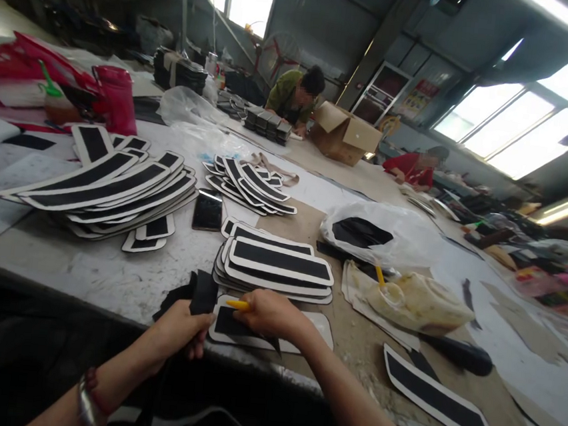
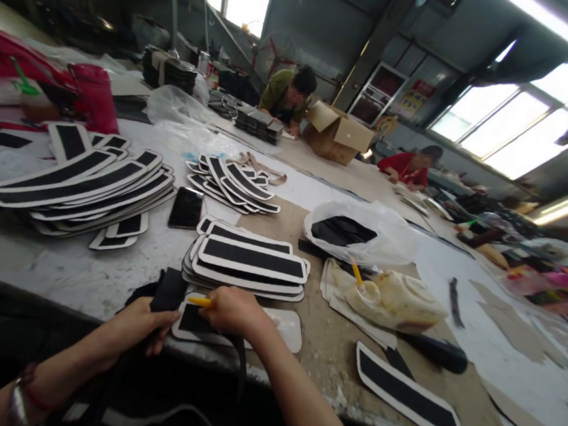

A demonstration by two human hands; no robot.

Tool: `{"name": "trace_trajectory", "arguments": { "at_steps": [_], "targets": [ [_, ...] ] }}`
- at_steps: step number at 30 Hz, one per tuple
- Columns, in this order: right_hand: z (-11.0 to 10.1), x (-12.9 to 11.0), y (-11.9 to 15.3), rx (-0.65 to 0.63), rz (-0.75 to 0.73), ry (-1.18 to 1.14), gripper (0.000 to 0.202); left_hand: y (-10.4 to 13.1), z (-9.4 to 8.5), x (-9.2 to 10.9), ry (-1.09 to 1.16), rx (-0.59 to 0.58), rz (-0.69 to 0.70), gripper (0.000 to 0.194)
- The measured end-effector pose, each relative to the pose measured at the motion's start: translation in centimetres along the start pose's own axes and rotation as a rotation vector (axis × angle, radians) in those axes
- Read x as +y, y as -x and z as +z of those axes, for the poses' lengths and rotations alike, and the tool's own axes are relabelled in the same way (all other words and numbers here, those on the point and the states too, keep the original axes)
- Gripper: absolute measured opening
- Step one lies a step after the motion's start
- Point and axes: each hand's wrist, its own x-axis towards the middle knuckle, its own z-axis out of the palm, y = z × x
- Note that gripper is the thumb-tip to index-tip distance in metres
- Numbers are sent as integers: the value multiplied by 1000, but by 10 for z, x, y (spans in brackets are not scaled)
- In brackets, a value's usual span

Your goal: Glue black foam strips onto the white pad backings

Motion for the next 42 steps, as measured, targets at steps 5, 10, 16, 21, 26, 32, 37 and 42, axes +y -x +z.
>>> {"name": "trace_trajectory", "arguments": {
  "at_steps": [5,10,16,21,26,32,37,42],
  "targets": [
    [2,2,-10,-54,33,24,16,-1,-2,0,16,-40,-37,36],
    [3,8,-15,-132,64,56,14,-5,-4,0,-21,-34,-82,34],
    [1,3,-17,-165,87,100,21,-10,2,4,-82,-2,-108,43],
    [-13,22,24,-167,143,139,22,-8,2,1,-123,27,-96,43],
    [-23,81,87,-23,304,-54,13,-6,0,-4,-148,38,-94,46],
    [-11,103,95,145,470,-10,13,-8,3,-10,-200,63,-88,48],
    [-10,98,83,195,596,88,17,-8,6,-11,-234,104,-88,50],
    [-10,105,79,194,626,147,23,-3,10,-7,-200,111,-99,48]
  ]
}}
